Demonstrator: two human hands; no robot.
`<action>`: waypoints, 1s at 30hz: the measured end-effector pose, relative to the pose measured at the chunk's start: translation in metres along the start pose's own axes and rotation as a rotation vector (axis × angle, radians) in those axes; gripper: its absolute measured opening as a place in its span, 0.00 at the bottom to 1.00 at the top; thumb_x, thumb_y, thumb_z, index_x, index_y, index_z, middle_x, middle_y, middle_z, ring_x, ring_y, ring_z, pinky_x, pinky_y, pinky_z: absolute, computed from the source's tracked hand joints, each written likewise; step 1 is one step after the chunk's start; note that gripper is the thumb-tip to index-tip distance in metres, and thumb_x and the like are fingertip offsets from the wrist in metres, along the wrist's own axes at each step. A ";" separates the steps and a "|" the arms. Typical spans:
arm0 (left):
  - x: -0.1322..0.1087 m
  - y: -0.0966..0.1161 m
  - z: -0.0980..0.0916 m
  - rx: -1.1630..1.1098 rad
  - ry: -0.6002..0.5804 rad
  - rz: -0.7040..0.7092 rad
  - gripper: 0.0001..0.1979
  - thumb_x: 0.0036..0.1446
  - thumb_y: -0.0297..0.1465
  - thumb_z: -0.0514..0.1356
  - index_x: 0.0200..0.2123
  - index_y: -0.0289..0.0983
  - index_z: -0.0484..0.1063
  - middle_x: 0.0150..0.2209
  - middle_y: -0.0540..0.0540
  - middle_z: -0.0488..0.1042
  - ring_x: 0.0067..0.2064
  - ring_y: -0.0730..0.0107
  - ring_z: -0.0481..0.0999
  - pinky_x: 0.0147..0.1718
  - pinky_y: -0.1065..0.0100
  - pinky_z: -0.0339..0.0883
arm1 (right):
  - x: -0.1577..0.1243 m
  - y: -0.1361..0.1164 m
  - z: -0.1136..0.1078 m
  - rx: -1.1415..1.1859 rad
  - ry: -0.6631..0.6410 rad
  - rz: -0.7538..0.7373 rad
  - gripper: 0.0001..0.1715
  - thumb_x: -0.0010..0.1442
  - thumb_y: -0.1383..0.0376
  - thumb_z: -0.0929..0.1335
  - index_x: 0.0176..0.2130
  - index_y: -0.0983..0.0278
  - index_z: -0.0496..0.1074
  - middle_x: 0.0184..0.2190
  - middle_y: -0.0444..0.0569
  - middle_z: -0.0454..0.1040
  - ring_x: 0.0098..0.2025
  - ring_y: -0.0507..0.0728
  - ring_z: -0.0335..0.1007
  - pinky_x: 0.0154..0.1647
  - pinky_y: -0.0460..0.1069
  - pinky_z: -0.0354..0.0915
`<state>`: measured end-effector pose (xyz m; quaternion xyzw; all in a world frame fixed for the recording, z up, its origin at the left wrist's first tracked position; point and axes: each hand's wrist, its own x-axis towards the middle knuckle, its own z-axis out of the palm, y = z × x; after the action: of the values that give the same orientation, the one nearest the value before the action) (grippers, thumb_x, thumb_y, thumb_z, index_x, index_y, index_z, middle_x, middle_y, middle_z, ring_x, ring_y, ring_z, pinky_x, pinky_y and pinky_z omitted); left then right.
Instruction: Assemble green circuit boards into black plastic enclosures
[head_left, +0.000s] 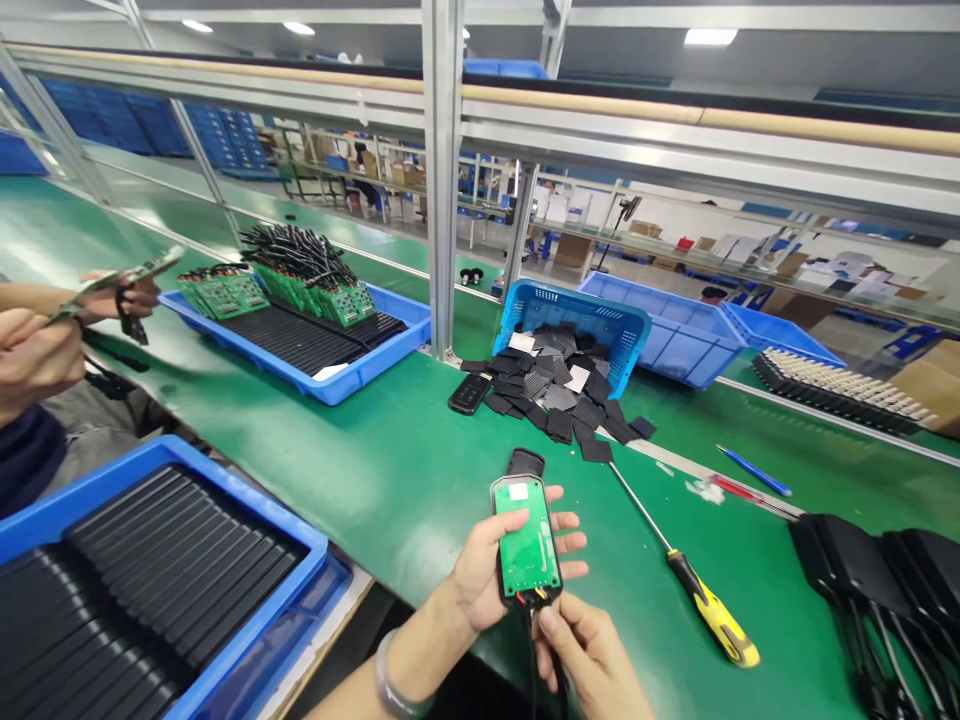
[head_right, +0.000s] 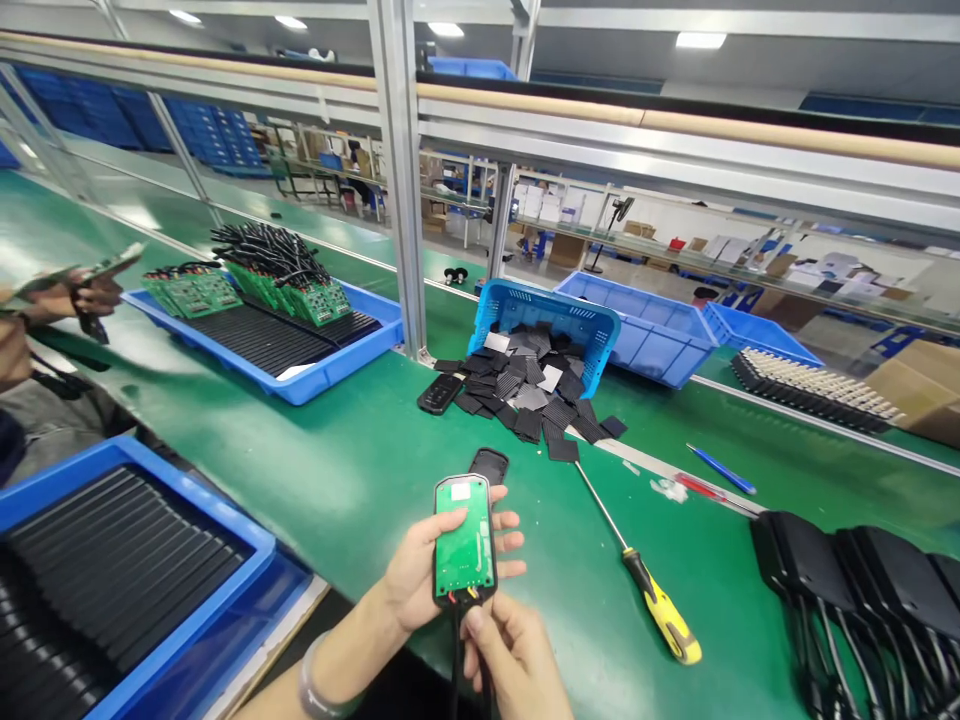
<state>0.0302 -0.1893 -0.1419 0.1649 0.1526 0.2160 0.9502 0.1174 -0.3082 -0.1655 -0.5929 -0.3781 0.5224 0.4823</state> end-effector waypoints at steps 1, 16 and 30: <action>-0.001 0.000 0.002 -0.056 -0.013 0.003 0.22 0.51 0.32 0.62 0.51 0.33 0.70 0.41 0.39 0.75 0.43 0.57 0.76 0.48 0.51 0.68 | 0.000 -0.002 0.001 0.002 -0.004 -0.019 0.31 0.56 0.39 0.64 0.26 0.65 0.64 0.17 0.41 0.61 0.19 0.48 0.53 0.22 0.45 0.53; -0.009 -0.005 0.007 0.092 0.008 0.238 0.25 0.49 0.22 0.59 0.53 0.36 0.65 0.30 0.49 0.66 0.30 0.74 0.66 0.35 0.67 0.63 | -0.011 0.006 -0.004 -0.348 0.157 -0.087 0.29 0.62 0.45 0.60 0.25 0.65 0.66 0.18 0.39 0.55 0.21 0.49 0.49 0.23 0.45 0.49; -0.015 -0.006 0.013 0.149 -0.093 0.324 0.15 0.61 0.39 0.57 0.45 0.35 0.68 0.29 0.48 0.63 0.30 0.74 0.62 0.34 0.67 0.59 | -0.010 -0.018 -0.015 -0.602 0.120 -0.390 0.24 0.67 0.56 0.60 0.27 0.64 0.74 0.21 0.44 0.73 0.22 0.50 0.66 0.25 0.44 0.59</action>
<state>0.0240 -0.2044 -0.1290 0.2668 0.0955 0.3467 0.8941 0.1318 -0.3161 -0.1461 -0.6546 -0.5921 0.2500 0.3980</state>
